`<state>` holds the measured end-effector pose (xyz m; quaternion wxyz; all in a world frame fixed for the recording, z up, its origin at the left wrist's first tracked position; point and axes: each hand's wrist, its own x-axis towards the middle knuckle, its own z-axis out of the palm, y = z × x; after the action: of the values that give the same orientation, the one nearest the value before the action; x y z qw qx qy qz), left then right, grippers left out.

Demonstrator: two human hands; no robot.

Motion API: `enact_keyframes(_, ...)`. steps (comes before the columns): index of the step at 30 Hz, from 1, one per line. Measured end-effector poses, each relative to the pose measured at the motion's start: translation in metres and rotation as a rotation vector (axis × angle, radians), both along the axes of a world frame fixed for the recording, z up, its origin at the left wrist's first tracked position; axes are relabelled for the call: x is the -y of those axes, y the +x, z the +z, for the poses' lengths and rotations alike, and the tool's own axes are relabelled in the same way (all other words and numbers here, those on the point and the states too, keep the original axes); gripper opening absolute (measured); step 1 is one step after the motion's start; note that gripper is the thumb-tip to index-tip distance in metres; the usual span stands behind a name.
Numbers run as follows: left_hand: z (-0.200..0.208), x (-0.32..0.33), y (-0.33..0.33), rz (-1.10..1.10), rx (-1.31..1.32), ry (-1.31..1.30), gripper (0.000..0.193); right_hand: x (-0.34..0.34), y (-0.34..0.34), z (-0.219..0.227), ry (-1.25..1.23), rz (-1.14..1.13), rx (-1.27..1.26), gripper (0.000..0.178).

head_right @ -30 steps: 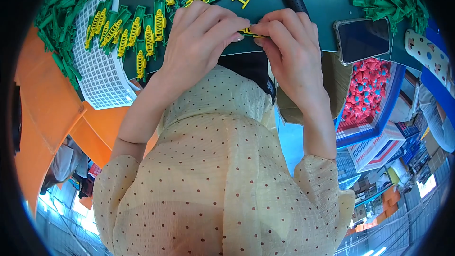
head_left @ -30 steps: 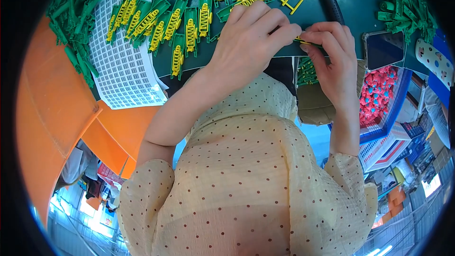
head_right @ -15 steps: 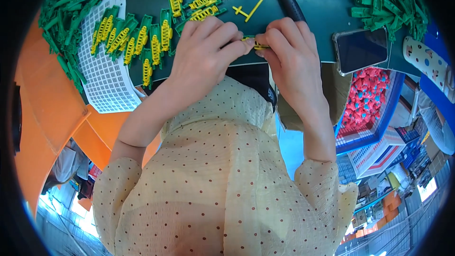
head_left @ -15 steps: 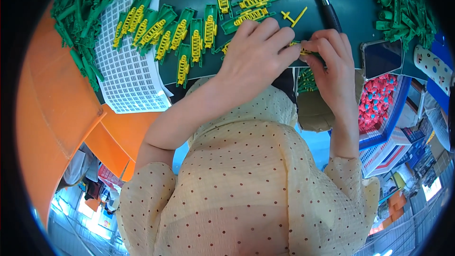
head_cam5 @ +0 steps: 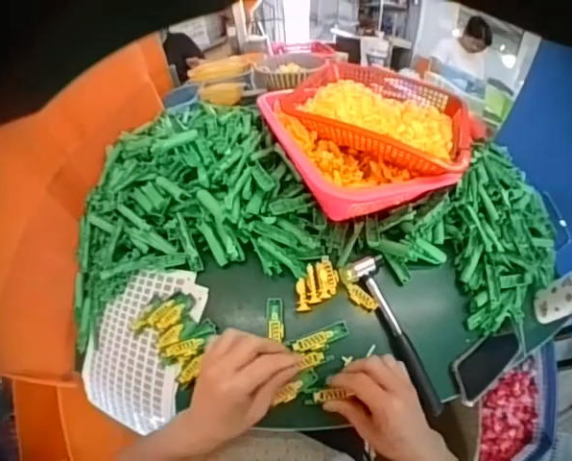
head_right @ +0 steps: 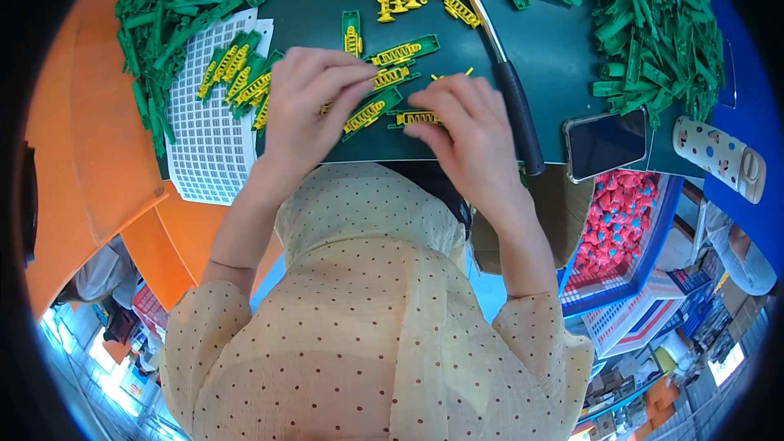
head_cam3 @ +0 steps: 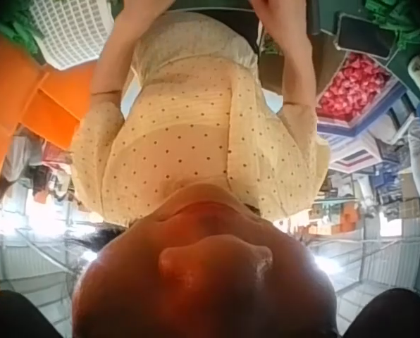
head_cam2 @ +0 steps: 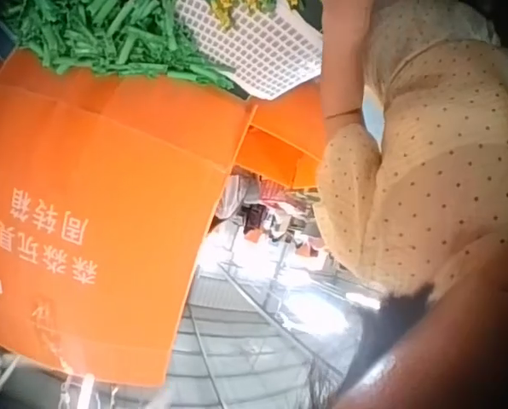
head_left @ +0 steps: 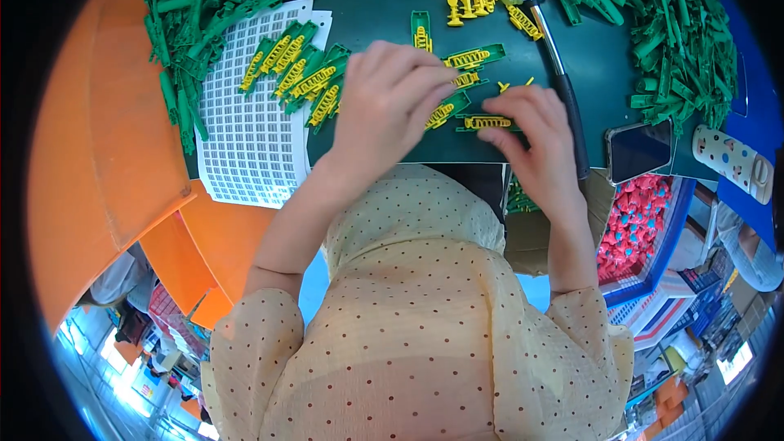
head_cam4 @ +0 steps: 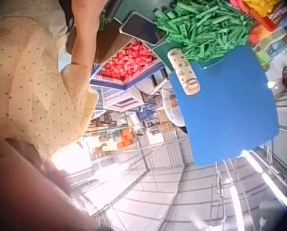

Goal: Manually assembling small yellow plastic components onto green strips on a factory workbench.

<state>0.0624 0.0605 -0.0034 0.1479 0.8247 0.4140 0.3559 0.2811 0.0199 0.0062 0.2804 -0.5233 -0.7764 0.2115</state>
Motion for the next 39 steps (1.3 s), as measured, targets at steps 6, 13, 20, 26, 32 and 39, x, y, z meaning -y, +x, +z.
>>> enact_keyframes(6, -0.005, -0.020, -0.031, 0.150, -0.038, 0.105, 0.013, -0.054, 0.003, -0.011, 0.335, -0.222, 0.249, 0.027)
enact_keyframes(13, -0.012, -0.069, -0.065, 0.356, -0.282, 0.273, 0.022, -0.059, 0.000, -0.025, 0.291, -0.248, 0.439, 0.019)
enact_keyframes(20, 0.005, -0.105, -0.051, 0.258, -0.514, 0.127, 0.036, -0.053, 0.003, -0.018, 0.245, -0.255, 0.490, 0.021)
enact_keyframes(26, -0.009, -0.117, -0.060, 0.293, -0.553, 0.119, 0.023, -0.031, 0.007, -0.006, 0.119, -0.316, -0.006, 0.037)
enact_keyframes(32, 0.001, -0.111, -0.068, 0.247, -0.504, 0.128, 0.014, -0.005, 0.023, -0.010, 0.056, -0.237, -0.324, 0.026)
enact_keyframes(39, -0.013, -0.124, -0.089, 0.284, -0.547, 0.211, 0.013, 0.005, 0.016, -0.015, 0.041, -0.264, -0.638, 0.016)
